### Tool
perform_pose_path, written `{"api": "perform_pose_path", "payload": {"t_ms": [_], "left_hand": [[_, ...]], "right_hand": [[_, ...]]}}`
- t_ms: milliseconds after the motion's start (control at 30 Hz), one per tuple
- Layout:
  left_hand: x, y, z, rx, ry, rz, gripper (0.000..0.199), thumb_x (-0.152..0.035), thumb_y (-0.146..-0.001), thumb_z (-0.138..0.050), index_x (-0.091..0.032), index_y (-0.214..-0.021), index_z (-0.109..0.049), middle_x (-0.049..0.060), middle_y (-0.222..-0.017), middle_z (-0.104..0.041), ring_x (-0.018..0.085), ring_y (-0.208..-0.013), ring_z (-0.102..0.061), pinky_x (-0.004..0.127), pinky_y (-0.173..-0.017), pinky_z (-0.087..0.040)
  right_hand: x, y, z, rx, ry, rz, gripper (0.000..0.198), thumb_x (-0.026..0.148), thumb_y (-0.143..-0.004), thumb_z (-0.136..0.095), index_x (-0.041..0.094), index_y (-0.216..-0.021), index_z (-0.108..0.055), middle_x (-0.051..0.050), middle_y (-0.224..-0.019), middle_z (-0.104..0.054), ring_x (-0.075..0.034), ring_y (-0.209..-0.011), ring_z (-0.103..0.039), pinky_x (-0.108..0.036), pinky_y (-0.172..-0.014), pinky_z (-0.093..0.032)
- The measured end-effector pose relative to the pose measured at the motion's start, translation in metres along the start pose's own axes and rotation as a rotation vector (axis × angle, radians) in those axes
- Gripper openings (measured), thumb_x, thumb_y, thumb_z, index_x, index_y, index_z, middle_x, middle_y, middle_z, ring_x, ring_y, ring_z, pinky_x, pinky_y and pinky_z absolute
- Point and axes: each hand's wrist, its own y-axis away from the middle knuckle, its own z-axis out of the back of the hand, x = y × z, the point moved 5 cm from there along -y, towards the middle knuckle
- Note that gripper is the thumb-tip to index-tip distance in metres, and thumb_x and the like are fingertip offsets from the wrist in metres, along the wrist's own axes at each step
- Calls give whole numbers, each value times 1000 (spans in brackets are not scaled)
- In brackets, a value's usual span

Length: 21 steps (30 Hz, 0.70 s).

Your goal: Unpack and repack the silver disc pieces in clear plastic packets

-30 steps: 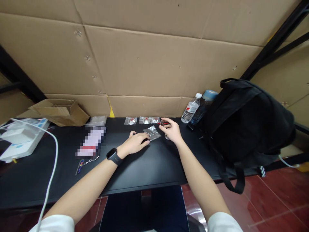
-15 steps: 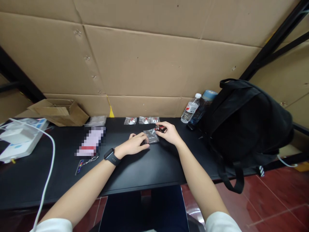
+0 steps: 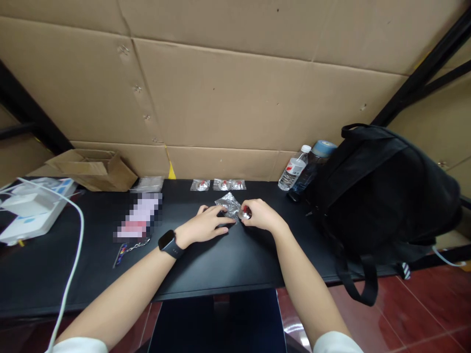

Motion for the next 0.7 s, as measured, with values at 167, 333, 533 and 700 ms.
{"api": "perform_pose_path", "payload": {"t_ms": [167, 333, 533, 700], "left_hand": [[-1, 1, 1, 37, -18, 34, 41, -46, -100, -56, -52, -140, -57, 6, -158, -42, 37, -143, -38, 56, -109, -29], [-4, 4, 4, 94, -14, 46, 44, -46, -99, -57, -54, -142, -53, 7, -162, -38, 40, -148, -32, 61, -110, -28], [-4, 5, 3, 97, -11, 33, 45, -46, -98, -58, -52, -143, -54, 7, -163, -37, 39, -147, -33, 60, -111, -28], [-4, 5, 3, 77, -24, 39, 45, -46, -98, -59, -52, -142, -54, 6, -162, -38, 38, -146, -34, 60, -111, -28]], "right_hand": [[5, 1, -3, 44, 8, 6, 16, 23, -70, -76, 21, -86, -73, -4, -82, -75, -19, -74, -69, -24, -68, -45], [4, 3, 0, -7, -42, -9, 19, 25, -69, -78, 20, -87, -74, -3, -80, -75, -18, -74, -69, -25, -69, -47], [2, -2, -5, -65, -74, 8, 19, 27, -71, -79, 19, -88, -77, -4, -83, -75, -18, -75, -68, -26, -72, -50], [7, -4, -2, -139, -129, 66, 20, 23, -73, -77, 18, -91, -77, -5, -89, -75, -18, -79, -68, -27, -76, -51]]}}
